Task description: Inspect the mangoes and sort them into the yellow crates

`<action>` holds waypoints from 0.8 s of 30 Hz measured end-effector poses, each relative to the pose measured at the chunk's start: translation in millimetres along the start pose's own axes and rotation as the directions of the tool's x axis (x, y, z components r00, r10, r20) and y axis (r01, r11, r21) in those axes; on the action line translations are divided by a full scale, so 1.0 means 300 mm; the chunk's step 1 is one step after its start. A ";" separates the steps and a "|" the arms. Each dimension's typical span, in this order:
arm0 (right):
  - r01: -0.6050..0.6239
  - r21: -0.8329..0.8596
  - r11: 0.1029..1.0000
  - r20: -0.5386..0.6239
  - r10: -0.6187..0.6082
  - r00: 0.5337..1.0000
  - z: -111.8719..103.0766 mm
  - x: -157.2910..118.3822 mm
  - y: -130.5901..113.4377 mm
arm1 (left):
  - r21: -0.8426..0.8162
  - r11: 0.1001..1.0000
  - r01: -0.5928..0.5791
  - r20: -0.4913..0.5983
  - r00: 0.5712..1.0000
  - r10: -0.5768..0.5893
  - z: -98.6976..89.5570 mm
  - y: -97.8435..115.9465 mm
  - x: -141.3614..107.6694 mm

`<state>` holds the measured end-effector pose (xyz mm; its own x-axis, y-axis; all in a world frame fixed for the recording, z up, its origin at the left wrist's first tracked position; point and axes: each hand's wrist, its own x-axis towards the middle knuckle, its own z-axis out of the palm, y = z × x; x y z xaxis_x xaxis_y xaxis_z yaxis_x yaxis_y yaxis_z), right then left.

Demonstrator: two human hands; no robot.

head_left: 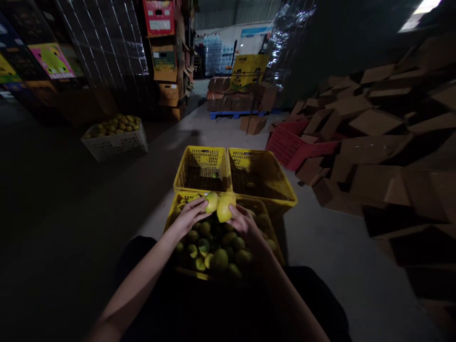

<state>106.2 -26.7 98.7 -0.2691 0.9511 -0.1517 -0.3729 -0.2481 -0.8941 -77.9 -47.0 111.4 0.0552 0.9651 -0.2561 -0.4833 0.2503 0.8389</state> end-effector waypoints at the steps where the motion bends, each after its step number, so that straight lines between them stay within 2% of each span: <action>1: -0.017 0.021 1.000 -0.001 0.017 1.000 -0.002 0.001 0.002 | -0.010 1.000 0.012 -0.001 1.000 -0.012 -0.002 -0.002 0.003; 5: -0.050 0.105 0.993 -0.028 0.054 0.998 -0.013 0.008 -0.003 | -0.011 0.998 0.066 0.011 0.998 -0.066 -0.009 -0.017 0.017; 8: -0.041 0.113 0.993 -0.023 0.044 0.999 -0.018 0.011 -0.013 | -0.003 0.998 0.061 0.045 0.997 -0.061 -0.010 -0.025 0.019; 13: -0.018 0.168 0.986 -0.111 0.037 0.993 -0.011 0.015 -0.022 | -0.006 0.997 0.073 0.055 0.996 -0.072 -0.007 -0.023 0.013; 17: -0.028 0.168 0.985 -0.088 0.044 0.995 -0.002 0.010 -0.014 | 0.006 0.996 0.090 0.058 0.994 -0.090 -0.003 -0.028 0.007; 20: -0.026 0.118 0.993 -0.076 0.036 0.996 -0.001 0.011 0.006 | 0.026 0.994 0.103 0.015 0.994 -0.104 0.001 -0.034 0.009; 24: -0.049 0.018 0.999 -0.143 0.051 0.988 0.002 0.025 0.026 | -0.005 0.993 0.117 -0.065 0.991 -0.117 0.002 -0.029 0.015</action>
<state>100.8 -21.5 90.7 -0.1577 0.9537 -0.2562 -0.3754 -0.2979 -0.8777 -73.1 -44.8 103.2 0.0548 0.9220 -0.3833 -0.4781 0.3612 0.8006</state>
